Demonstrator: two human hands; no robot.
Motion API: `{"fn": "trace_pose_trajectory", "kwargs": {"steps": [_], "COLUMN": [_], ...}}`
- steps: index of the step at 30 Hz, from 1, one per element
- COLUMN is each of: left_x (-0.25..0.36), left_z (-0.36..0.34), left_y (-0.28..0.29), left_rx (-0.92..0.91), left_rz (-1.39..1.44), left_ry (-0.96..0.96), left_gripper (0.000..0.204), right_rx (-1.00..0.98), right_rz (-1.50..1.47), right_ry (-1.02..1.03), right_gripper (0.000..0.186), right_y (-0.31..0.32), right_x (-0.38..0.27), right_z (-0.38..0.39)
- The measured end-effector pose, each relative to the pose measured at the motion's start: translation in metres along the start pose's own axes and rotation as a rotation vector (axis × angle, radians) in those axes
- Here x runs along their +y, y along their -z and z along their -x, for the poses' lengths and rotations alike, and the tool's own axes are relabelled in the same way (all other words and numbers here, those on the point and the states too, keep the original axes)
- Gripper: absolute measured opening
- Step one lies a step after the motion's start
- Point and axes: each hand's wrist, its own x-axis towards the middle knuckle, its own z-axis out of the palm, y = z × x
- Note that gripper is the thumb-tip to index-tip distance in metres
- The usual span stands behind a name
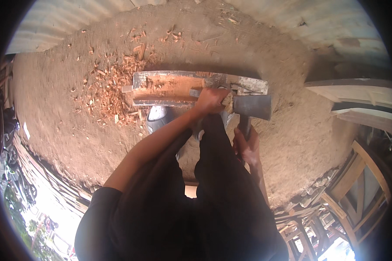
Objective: The person uses a small axe to repeatedly strike and chip away at a piece of wood resting on a metal frame. Wood shavings accumulate on the ground as the person continues to carve the wood.
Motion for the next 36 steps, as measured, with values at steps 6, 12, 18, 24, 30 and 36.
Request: {"fn": "trace_pose_trajectory", "kwargs": {"steps": [6, 12, 18, 24, 30, 36], "left_x": [0.000, 0.002, -0.005, -0.001, -0.005, -0.008], "left_z": [0.001, 0.000, 0.002, 0.001, 0.000, 0.005], "left_y": [-0.004, -0.006, -0.006, -0.002, -0.002, 0.002], "left_rx": [0.004, 0.058, 0.047, 0.051, 0.067, 0.026], "left_rz": [0.012, -0.003, -0.030, 0.023, 0.025, 0.022], "left_ry": [0.018, 0.021, 0.031, 0.034, 0.064, 0.062], "left_gripper": [0.028, 0.029, 0.031, 0.029, 0.030, 0.029], "right_rx": [0.043, 0.047, -0.054, -0.009, 0.057, -0.092], "right_rz": [-0.152, -0.103, -0.107, -0.086, -0.246, -0.128], "right_ry": [0.049, 0.006, -0.049, 0.054, 0.053, -0.032], "right_gripper": [0.032, 0.030, 0.027, 0.026, 0.024, 0.024], "right_y": [0.004, -0.004, 0.007, -0.002, -0.015, 0.005], "right_x": [0.000, -0.012, -0.008, -0.002, -0.010, -0.019], "right_z": [0.009, 0.011, -0.007, -0.005, 0.003, -0.004]}}
